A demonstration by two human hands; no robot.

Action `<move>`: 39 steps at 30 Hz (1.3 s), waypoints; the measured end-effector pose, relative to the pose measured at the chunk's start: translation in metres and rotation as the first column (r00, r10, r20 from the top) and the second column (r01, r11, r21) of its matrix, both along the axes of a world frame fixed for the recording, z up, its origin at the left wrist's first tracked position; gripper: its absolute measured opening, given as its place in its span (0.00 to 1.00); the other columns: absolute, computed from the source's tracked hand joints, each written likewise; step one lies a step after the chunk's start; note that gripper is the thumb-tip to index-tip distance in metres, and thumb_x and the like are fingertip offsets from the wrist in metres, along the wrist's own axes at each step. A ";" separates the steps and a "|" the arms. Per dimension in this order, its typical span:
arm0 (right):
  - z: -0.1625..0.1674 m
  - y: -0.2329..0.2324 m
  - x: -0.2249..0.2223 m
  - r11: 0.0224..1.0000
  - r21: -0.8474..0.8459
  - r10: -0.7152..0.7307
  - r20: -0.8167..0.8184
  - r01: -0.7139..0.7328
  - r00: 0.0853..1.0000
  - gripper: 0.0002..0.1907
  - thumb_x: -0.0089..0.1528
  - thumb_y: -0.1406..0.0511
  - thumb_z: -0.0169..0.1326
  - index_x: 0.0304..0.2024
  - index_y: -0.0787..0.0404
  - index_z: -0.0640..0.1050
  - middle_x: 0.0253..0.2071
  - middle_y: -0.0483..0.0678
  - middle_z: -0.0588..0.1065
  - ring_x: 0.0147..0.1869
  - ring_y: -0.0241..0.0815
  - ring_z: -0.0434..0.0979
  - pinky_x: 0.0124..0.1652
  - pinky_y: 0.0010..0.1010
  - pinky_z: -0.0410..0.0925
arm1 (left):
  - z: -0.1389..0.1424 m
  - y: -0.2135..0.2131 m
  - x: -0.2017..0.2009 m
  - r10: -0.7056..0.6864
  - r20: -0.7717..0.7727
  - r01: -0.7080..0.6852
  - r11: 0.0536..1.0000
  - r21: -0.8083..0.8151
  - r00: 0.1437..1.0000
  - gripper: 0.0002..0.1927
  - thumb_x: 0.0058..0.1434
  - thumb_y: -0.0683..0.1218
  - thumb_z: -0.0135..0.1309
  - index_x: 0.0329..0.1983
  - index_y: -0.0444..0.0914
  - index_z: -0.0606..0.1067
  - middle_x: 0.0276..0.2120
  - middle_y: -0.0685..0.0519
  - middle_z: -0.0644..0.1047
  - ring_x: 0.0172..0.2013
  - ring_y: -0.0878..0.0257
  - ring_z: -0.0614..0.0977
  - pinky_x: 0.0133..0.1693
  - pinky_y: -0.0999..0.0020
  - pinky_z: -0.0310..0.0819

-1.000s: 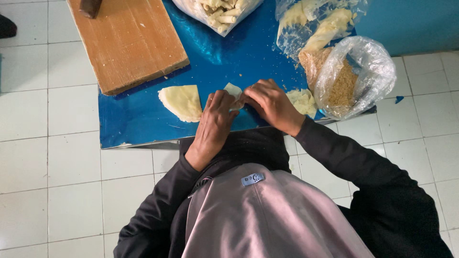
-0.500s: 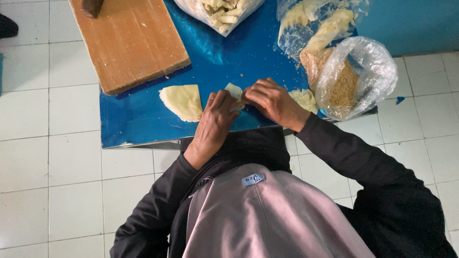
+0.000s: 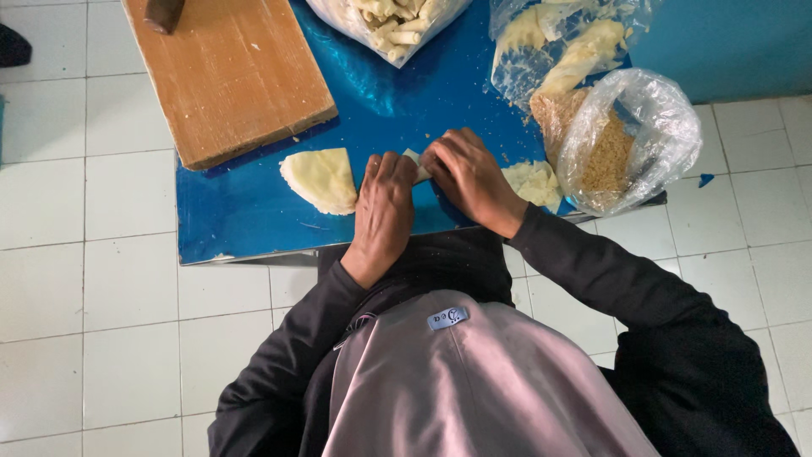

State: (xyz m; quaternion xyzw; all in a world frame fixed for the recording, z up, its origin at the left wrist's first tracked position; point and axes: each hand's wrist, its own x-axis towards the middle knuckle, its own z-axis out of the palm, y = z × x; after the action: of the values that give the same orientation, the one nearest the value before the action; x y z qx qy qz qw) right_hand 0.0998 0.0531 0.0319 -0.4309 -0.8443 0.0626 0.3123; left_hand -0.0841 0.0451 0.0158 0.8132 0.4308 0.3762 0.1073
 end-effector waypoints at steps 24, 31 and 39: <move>0.008 0.002 0.007 0.986 -0.010 0.165 -0.036 -0.165 0.986 0.05 0.63 0.67 0.62 0.40 0.61 0.80 0.40 0.47 0.76 0.46 0.48 0.76 0.47 0.38 0.69 | 0.007 -0.003 -0.006 -0.095 0.196 0.120 0.986 -0.116 0.976 0.07 0.62 0.32 0.55 0.42 0.29 0.72 0.42 0.43 0.68 0.45 0.46 0.76 0.43 0.54 0.70; 0.012 0.019 0.008 0.959 -0.236 0.140 -0.097 -0.159 0.985 0.05 0.63 0.65 0.62 0.37 0.61 0.81 0.36 0.47 0.77 0.43 0.48 0.76 0.41 0.38 0.69 | 0.011 -0.009 -0.007 -0.078 0.124 0.088 0.994 -0.071 0.989 0.04 0.66 0.35 0.52 0.42 0.30 0.71 0.45 0.42 0.65 0.48 0.44 0.72 0.45 0.52 0.68; 0.016 0.002 0.005 0.981 0.029 0.192 -0.027 -0.191 0.981 0.06 0.62 0.69 0.61 0.41 0.63 0.79 0.41 0.48 0.77 0.46 0.50 0.76 0.45 0.38 0.70 | 0.011 -0.009 -0.007 -0.068 0.079 0.074 0.994 -0.077 0.995 0.06 0.62 0.33 0.50 0.42 0.30 0.70 0.44 0.42 0.65 0.47 0.44 0.71 0.47 0.53 0.69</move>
State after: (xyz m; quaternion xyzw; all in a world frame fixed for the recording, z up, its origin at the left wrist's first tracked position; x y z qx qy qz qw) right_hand 0.1047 0.0548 0.0476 -0.3426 -0.8779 0.0876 0.3228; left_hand -0.0909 0.0363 0.0265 0.8082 0.4119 0.3855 0.1691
